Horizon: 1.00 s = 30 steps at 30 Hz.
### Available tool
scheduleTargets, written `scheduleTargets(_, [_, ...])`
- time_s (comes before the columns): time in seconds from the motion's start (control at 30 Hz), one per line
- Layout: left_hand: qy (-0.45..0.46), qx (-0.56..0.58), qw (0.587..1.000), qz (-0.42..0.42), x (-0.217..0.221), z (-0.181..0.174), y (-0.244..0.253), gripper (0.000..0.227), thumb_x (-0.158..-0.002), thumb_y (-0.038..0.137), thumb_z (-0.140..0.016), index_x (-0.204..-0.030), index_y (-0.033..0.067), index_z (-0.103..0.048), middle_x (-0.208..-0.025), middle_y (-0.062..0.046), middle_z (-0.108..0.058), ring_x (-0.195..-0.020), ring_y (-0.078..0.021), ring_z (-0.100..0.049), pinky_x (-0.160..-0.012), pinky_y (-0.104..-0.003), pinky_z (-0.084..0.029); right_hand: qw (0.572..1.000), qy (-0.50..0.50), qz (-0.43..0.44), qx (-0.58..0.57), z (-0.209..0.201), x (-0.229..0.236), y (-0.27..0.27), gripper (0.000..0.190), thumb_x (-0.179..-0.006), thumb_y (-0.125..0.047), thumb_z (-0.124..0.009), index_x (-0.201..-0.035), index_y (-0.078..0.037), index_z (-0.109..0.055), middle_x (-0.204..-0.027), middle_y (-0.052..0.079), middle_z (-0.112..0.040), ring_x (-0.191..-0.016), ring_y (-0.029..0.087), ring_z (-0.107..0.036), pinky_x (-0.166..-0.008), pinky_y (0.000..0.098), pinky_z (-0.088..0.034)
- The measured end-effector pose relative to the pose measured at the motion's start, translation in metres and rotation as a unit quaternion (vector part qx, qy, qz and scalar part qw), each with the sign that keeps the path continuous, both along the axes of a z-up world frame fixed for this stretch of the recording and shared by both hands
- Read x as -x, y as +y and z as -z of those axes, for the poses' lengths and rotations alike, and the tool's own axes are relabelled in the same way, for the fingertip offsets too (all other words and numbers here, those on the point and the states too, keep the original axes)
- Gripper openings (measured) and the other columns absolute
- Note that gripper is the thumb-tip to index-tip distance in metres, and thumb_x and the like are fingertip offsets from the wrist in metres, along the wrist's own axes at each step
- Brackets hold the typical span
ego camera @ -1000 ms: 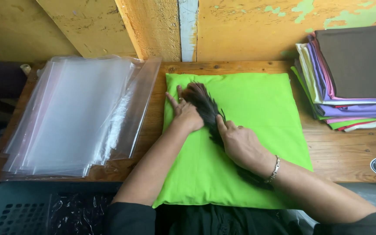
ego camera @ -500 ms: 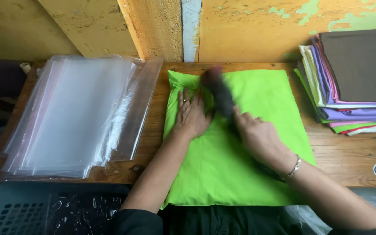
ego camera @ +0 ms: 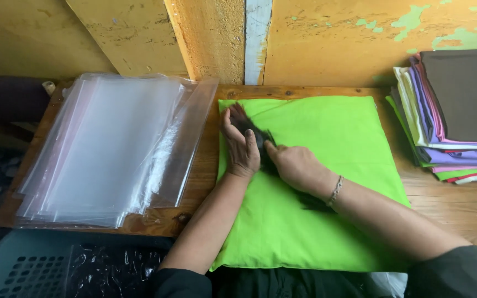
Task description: Brushing a green pillow with a feather duster and then placing it inside a clear plastic bag.
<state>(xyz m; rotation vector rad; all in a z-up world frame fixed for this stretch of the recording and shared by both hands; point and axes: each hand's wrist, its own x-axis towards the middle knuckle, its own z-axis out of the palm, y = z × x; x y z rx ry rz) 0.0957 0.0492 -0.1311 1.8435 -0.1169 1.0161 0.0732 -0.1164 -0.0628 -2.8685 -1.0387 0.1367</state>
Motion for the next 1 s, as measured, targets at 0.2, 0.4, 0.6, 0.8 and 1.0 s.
scheduleTargets(0.2, [0.024, 0.004, 1.0, 0.019, 0.001, -0.006, -0.002, 0.082, -0.103, 0.056, -0.028, -0.157, -0.0051, -0.013, -0.155, -0.03, -0.02, -0.148, -0.0477, -0.02, -0.125, -0.054, -0.015, 0.996, 0.026, 0.082, 0.006, 0.014, -0.048, 0.003, 0.049, -0.099, -0.019, -0.038, -0.147, -0.023, -0.046, -0.089, 0.015, -0.07, -0.085, 0.041, -0.073, -0.071, 0.0562, -0.059])
scheduleTargets(0.4, [0.114, 0.038, 0.992, 0.033, 0.012, -0.021, -0.005, 0.08, -0.103, 0.049, -0.031, -0.158, -0.0042, -0.008, -0.155, -0.034, -0.02, -0.145, -0.0516, -0.027, -0.123, -0.055, -0.022, 0.998, -0.046, -0.001, 0.047, 0.017, -0.006, 0.01, 0.052, -0.095, -0.008, -0.041, -0.146, -0.007, -0.049, -0.086, 0.017, -0.071, -0.076, 0.04, -0.074, -0.066, 0.0566, -0.06])
scheduleTargets(0.6, [0.218, 0.038, 0.975, 0.013, 0.008, -0.024, 0.0, 0.09, -0.101, 0.053, -0.036, -0.157, -0.0071, -0.001, -0.157, -0.036, -0.018, -0.142, -0.0548, -0.034, -0.119, -0.059, -0.029, 0.995, 0.075, 0.069, 0.0, -0.016, 0.002, 0.02, 0.049, -0.099, -0.017, -0.039, -0.146, -0.014, -0.051, -0.084, 0.017, -0.072, -0.079, 0.04, -0.073, -0.069, 0.0551, -0.06])
scheduleTargets(0.8, [0.218, -0.031, 0.975, -0.024, 0.013, -0.043, -0.004, 0.086, -0.101, 0.054, -0.035, -0.155, -0.0087, -0.011, -0.155, -0.035, -0.022, -0.134, -0.0552, -0.044, -0.111, -0.06, -0.037, 0.985, 0.108, 0.135, 0.002, -0.016, -0.023, 0.016, 0.046, -0.103, -0.021, -0.039, -0.146, -0.017, -0.056, -0.094, 0.021, -0.073, -0.094, 0.043, -0.074, -0.083, 0.056, -0.06])
scheduleTargets(1.0, [0.286, -0.083, 0.953, -0.053, -0.002, -0.039, -0.001, 0.088, -0.102, 0.062, -0.022, -0.157, -0.0075, -0.014, -0.153, -0.035, -0.035, -0.134, -0.0499, -0.047, -0.109, -0.058, -0.033, 0.98, 0.134, 0.146, 0.032, -0.031, -0.009, 0.005, 0.046, -0.105, -0.025, -0.034, -0.147, -0.021, -0.053, -0.099, 0.023, -0.073, -0.102, 0.045, -0.071, -0.091, 0.0573, -0.058])
